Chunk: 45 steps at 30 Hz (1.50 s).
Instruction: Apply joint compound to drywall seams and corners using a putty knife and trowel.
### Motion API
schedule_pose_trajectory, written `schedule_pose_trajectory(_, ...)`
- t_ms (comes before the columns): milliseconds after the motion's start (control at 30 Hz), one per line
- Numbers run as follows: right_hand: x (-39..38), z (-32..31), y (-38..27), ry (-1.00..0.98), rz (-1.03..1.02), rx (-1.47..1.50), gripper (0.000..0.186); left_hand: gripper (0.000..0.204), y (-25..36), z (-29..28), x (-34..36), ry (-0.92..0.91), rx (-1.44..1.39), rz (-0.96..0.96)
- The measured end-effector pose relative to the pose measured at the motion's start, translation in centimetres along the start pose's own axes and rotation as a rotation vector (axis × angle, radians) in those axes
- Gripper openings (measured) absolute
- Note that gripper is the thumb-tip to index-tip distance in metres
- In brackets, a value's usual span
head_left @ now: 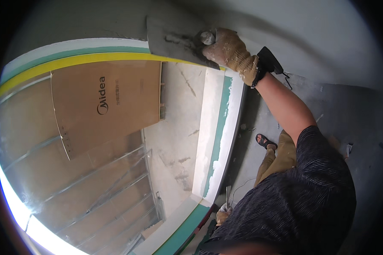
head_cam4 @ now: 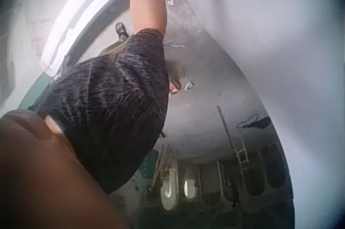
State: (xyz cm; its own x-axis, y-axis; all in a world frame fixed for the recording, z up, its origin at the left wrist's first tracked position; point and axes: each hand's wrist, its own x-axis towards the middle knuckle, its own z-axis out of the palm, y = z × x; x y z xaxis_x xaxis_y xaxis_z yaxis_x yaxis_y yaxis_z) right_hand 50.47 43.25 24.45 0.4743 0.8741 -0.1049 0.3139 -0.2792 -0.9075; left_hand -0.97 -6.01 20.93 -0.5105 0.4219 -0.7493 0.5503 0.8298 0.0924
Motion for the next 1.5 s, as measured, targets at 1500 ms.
schedule_pose_trajectory(1500, 3.1, 13.0, 22.1, 0.086, 0.010, 0.265, 0.039, 0.037, 6.9, 4.1, 1.3, -0.097, 0.369, -0.042)
